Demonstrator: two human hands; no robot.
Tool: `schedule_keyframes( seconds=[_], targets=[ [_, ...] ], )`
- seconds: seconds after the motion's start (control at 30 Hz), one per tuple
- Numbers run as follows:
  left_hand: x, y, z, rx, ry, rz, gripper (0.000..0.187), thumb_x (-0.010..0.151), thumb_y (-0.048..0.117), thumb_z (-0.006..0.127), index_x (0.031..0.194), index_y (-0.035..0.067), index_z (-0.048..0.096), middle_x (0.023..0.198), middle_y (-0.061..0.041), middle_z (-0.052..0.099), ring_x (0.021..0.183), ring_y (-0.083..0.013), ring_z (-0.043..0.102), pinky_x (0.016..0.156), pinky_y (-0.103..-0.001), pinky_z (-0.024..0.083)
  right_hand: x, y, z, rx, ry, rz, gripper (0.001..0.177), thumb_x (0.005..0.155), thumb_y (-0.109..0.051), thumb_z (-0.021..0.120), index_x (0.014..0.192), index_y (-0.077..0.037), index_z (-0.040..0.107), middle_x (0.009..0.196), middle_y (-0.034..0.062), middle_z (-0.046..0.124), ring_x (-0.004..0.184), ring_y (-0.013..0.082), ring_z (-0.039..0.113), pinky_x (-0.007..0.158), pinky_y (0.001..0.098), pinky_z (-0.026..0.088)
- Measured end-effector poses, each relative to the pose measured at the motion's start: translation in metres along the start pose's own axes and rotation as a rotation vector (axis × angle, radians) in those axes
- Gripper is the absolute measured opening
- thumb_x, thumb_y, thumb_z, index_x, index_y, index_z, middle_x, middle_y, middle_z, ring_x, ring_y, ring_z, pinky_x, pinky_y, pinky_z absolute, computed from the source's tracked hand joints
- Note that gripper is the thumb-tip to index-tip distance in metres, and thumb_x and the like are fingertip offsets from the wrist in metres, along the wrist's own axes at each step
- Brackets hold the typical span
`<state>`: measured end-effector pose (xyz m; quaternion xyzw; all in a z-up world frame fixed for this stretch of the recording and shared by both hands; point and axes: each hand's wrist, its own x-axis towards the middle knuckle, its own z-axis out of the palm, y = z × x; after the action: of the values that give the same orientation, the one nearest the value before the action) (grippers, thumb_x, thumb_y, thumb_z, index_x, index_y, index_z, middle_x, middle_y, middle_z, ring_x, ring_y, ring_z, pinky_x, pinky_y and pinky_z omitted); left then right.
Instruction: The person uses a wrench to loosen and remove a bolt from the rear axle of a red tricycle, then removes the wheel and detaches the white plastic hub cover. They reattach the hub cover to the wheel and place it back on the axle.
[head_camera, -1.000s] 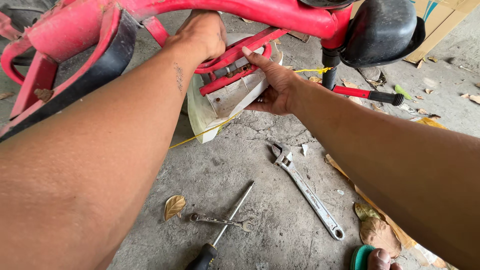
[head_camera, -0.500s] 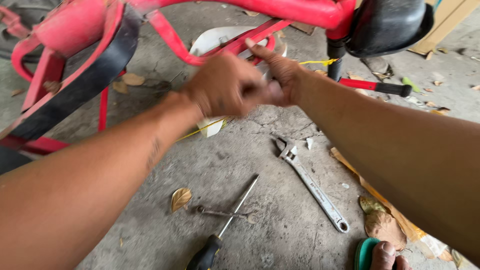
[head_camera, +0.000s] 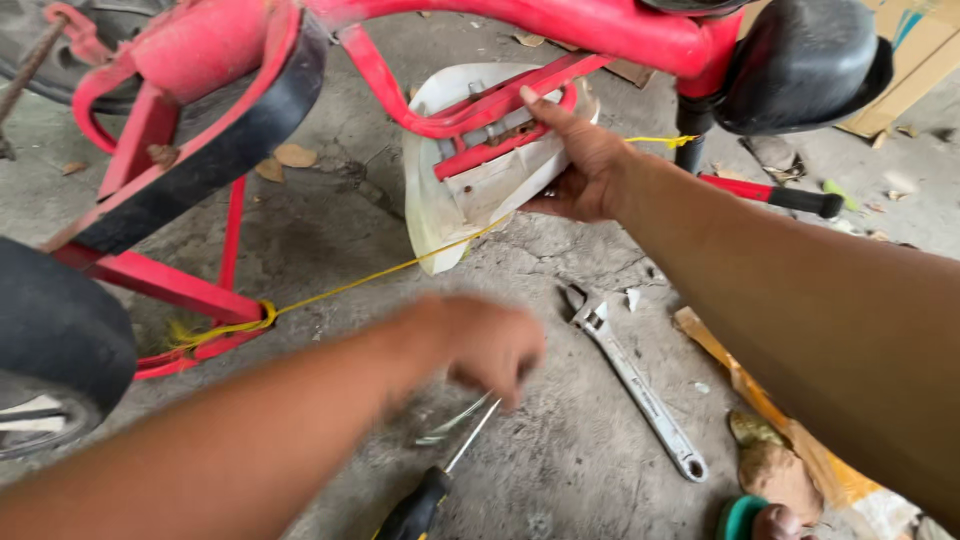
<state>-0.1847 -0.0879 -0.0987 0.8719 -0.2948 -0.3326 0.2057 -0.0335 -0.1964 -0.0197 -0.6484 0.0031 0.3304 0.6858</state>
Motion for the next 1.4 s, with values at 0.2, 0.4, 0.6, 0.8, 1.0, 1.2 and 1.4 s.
schedule_keyframes(
  seconds=[0.2,0.4,0.6,0.8,1.0,1.2,1.4],
  targets=[
    [-0.084,-0.023,-0.091,-0.881,0.246,0.072,0.022,0.092,0.015,0.07,0.111,0.004,0.067,0.091,-0.006,0.071,0.078,-0.015,0.072,0.07,-0.031,0.065,-0.003,0.0,0.004,-0.084,0.013,0.012,0.083,0.063,-0.068,0.077,0.128,-0.018,0.067,0.129,0.0049,0.073,0.114,0.0225,0.072,0.103,0.0453,0.057],
    [-0.094,-0.071,-0.055,-1.356,0.818,0.052,0.028,0.102,0.025,0.056,0.115,0.002,0.065,0.077,0.004,0.056,0.058,-0.004,0.05,0.056,-0.024,0.055,-0.004,0.003,0.003,-0.068,0.094,0.023,0.084,0.064,-0.066,0.078,0.129,-0.015,0.067,0.13,0.0056,0.072,0.115,0.0237,0.071,0.104,0.0472,0.057],
    [-0.074,-0.074,-0.076,-1.331,1.025,-0.108,0.028,0.104,0.032,0.055,0.094,0.006,0.058,0.068,0.004,0.049,0.051,-0.0062,0.039,0.044,-0.024,0.038,-0.009,0.003,0.008,-0.051,0.097,0.0,0.084,0.059,-0.063,0.081,0.128,-0.016,0.066,0.126,0.0059,0.075,0.118,0.025,0.073,0.104,0.0504,0.058],
    [-0.05,-0.057,-0.079,-1.233,1.004,-0.131,0.031,0.104,0.031,0.053,0.09,0.004,0.054,0.068,-0.001,0.054,0.049,-0.0079,0.042,0.041,-0.026,0.04,-0.006,0.002,0.007,-0.085,0.122,0.01,0.085,0.06,-0.065,0.08,0.128,-0.016,0.067,0.125,0.005,0.075,0.119,0.0239,0.071,0.105,0.049,0.056],
    [-0.054,-0.045,-0.067,-1.051,1.055,-0.096,0.031,0.102,0.034,0.05,0.094,0.006,0.06,0.067,0.0,0.059,0.049,-0.0085,0.048,0.041,-0.028,0.044,-0.008,0.001,0.009,-0.055,0.077,0.012,0.085,0.061,-0.064,0.081,0.129,-0.015,0.066,0.127,0.0053,0.074,0.119,0.024,0.071,0.106,0.0467,0.056],
    [-0.051,-0.038,-0.055,-1.017,1.118,0.03,0.034,0.102,0.034,0.052,0.093,0.002,0.061,0.065,-0.003,0.057,0.047,-0.0107,0.049,0.038,-0.031,0.044,-0.007,-0.001,0.008,-0.059,0.111,0.018,0.086,0.061,-0.065,0.08,0.128,-0.012,0.067,0.126,0.0071,0.075,0.118,0.0251,0.071,0.104,0.0467,0.058],
    [-0.046,-0.033,-0.052,-1.104,1.16,-0.077,0.032,0.101,0.031,0.052,0.092,0.002,0.061,0.066,-0.005,0.061,0.046,-0.0116,0.05,0.04,-0.032,0.048,-0.009,0.0,0.013,-0.06,0.162,0.018,0.085,0.06,-0.065,0.08,0.128,-0.016,0.066,0.128,0.0057,0.073,0.119,0.0242,0.072,0.103,0.0473,0.059]
  ],
)
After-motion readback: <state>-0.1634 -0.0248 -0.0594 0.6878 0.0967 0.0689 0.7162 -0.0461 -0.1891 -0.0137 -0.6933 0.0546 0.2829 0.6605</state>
